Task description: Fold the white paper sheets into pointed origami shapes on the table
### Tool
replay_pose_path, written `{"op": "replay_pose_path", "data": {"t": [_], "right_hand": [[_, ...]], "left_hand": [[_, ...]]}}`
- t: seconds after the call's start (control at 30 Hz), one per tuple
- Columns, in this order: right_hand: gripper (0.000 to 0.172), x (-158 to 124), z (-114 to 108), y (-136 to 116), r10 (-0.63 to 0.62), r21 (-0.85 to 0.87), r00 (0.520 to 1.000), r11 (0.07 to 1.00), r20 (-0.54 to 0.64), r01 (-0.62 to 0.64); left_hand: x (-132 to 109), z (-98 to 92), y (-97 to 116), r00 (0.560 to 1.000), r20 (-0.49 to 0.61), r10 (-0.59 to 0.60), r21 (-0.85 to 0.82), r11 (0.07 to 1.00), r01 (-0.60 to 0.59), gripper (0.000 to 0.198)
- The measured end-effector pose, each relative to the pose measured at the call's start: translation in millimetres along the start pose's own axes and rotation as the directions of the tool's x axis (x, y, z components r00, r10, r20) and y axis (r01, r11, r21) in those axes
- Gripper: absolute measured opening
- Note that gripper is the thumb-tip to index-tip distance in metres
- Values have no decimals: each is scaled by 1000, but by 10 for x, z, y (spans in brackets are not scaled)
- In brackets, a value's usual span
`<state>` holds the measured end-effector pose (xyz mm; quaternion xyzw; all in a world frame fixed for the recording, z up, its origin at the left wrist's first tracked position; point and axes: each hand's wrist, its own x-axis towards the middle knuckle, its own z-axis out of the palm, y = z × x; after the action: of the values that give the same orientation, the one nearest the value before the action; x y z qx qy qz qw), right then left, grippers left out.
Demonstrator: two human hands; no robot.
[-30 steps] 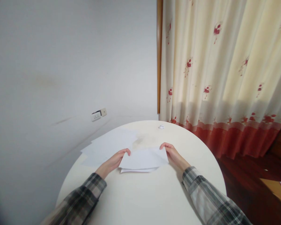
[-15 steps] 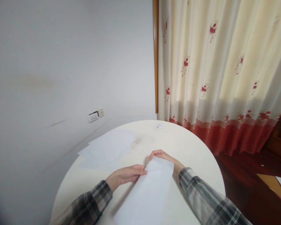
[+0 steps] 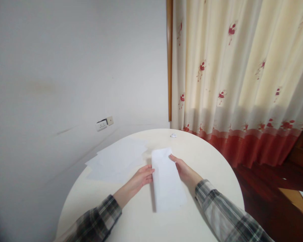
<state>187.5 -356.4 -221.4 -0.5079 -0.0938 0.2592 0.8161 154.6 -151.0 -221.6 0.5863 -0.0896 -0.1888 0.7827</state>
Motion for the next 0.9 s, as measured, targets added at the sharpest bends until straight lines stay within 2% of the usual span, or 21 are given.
{"op": "replay_pose_path", "data": {"t": [0.13,0.27,0.37,0.53,0.67,0.8,0.9], "right_hand": [[28,13,45,36,-83,-207,992,976,-91,63],[36,84,108,45,-246,-309,943,936,-225,170],[41,104,175,38,-313,-321,920,919,-238,230],[44,49,261,28,-246,-234,959,949,-139,209],[30,13,288,23,-155,-139,980,981,-121,138],[29,24,295,9,-209,-177,951,969,-228,171],[30,42,333,15,-304,-267,907,936,-292,228]], "left_hand": [[-13,37,40,996,-87,-9,58,998,14,37],[-40,111,100,986,-167,-4,174,984,34,44],[-40,137,110,985,-173,2,184,983,30,45],[-18,126,104,977,-215,-8,94,995,29,37],[-28,113,127,980,-193,-37,82,995,54,35],[-30,100,128,992,-117,-45,127,990,59,38],[-13,92,119,992,-127,-29,116,992,43,41]]}}
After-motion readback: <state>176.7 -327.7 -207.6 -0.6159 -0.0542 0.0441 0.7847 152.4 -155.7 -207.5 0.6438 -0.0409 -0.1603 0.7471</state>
